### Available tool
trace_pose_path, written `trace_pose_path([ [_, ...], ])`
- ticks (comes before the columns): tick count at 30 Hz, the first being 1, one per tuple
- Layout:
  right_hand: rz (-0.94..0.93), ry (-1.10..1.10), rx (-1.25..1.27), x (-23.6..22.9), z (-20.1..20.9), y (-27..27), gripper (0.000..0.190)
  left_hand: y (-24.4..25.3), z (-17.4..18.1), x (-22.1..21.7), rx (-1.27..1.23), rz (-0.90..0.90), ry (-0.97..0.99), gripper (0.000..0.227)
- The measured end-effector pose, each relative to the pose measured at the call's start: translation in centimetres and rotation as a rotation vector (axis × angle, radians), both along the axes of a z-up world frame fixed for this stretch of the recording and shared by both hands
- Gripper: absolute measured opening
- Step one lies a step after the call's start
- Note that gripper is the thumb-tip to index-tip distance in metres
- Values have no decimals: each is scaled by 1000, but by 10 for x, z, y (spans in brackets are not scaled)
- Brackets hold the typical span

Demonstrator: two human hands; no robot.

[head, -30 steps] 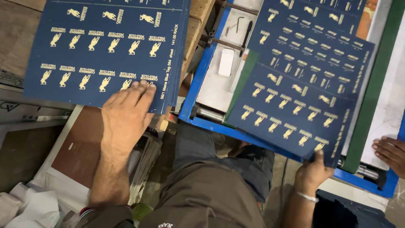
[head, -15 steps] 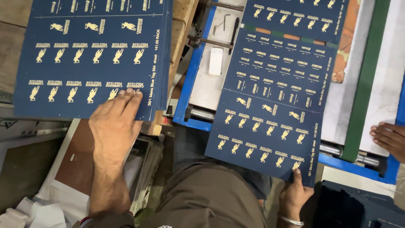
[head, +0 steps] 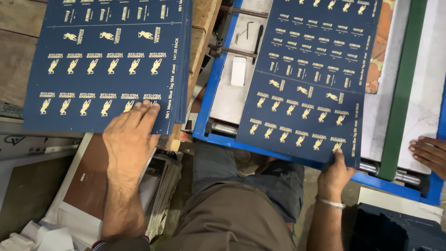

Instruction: The person repeatedly picks up blue printed sheets from a stack on the left and places them onto a blue roller machine on the right. The person handles the sheets one at a time, feeding them into the rollers and stacking the processed sheets on the machine's surface.

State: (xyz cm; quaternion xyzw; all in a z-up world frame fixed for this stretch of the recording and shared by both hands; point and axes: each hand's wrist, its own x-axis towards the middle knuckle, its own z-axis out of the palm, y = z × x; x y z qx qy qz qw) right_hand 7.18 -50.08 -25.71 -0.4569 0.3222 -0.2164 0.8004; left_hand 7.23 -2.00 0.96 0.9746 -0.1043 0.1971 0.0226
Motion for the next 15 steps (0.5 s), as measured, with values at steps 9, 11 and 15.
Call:
trace_pose_path([
  [9,214,69,92,41,-7,-12,19,0,2,-1,-5,23,59,58],
  [11,280,34,125,33,-12,-14,19,3,3,-1,-17,9,99,61],
  [15,334,47,55,11,-20,-16,26,20,7,-5,-47,-53,34,55],
])
